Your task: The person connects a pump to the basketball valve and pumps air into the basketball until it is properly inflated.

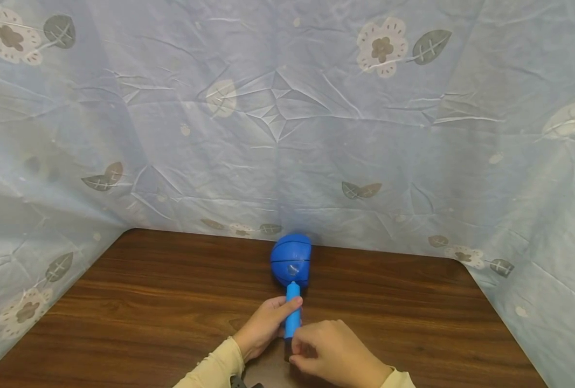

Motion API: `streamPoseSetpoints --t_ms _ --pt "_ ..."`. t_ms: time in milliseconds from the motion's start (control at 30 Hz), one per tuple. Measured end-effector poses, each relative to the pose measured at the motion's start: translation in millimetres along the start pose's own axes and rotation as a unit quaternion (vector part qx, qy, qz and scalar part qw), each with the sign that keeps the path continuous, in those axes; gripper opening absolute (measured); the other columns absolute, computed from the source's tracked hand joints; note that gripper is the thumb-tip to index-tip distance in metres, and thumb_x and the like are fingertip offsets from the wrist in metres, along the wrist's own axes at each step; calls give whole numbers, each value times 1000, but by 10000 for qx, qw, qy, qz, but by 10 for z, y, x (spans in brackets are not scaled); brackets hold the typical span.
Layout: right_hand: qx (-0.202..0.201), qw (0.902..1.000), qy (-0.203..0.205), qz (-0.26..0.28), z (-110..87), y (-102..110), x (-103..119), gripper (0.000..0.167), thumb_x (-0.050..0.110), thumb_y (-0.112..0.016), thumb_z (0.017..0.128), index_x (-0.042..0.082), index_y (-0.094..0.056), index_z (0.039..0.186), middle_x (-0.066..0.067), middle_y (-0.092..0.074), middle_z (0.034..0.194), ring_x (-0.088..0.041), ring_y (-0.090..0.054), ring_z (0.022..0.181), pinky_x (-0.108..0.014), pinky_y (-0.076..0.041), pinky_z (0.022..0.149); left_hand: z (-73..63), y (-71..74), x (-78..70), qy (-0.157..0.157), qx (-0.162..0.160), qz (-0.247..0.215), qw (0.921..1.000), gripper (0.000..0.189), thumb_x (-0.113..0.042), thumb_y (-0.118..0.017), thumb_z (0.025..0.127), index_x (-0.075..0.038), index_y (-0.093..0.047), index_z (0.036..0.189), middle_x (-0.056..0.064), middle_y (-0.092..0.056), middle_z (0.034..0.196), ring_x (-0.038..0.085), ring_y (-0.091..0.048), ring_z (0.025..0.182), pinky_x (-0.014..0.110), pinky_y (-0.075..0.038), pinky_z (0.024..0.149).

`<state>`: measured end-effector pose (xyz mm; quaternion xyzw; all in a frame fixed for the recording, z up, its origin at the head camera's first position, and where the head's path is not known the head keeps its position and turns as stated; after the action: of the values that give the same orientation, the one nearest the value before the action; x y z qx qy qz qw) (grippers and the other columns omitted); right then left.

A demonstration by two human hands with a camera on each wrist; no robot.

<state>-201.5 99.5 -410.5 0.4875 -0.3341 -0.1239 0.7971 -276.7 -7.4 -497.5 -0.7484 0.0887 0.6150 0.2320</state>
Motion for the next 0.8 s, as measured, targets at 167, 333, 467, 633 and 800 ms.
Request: streamPoseSetpoints --t_ms 167,333,467,633,800 --pt "22 10000 -6 14 3 11 12 18 18 -82 89 23 -67 82 23 -57 75 11 -46 63 -8 -42 58 -7 -16 -4 -34 98 53 9999 40 -42 -62 103 -2 -61 103 -1 -67 83 10 -67 79 27 -57 75" --pt "166 9997 161 65 6 15 72 17 17 -81 90 22 -67 81 23 -51 72 11 -41 63 -6 -40 58 -11 -32 2 -73 234 209 9995 37 -43 -59 105 -8 -60 94 -4 -62 78 9 -62 74 25 -55 69" --pt "495 9981 161 327 -2 -23 120 16 18 -78 92 23 -67 82 24 -54 73 12 -45 65 -6 -42 61 -11 -34 2 -93 274 254 9993 37 -45 -59 105 -10 -59 92 -4 -61 77 9 -62 73 26 -55 69" --pt "1101 9914 135 694 -7 -105 190 13 23 -76 95 22 -70 84 24 -61 76 13 -51 68 -8 -46 63 -11 -18 -2 -93 194 188 9996 42 -45 -59 105 -4 -61 100 0 -65 84 11 -65 78 27 -57 71" --pt "1411 9856 522 770 -8 -188 324 15 25 -73 97 19 -72 83 21 -63 73 20 -45 64 -5 -45 58 -10 2 -2 -51 57 160 9998 47 -45 -59 104 2 -61 106 3 -66 89 13 -65 81 28 -56 72"
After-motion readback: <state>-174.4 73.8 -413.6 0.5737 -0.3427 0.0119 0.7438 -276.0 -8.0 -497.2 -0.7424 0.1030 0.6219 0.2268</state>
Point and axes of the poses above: each hand's wrist, its own z-axis towards the middle knuckle, its own y-axis out of the back of the hand, x = y × z, the point moved 7 cm from there along z, towards the middle knuckle
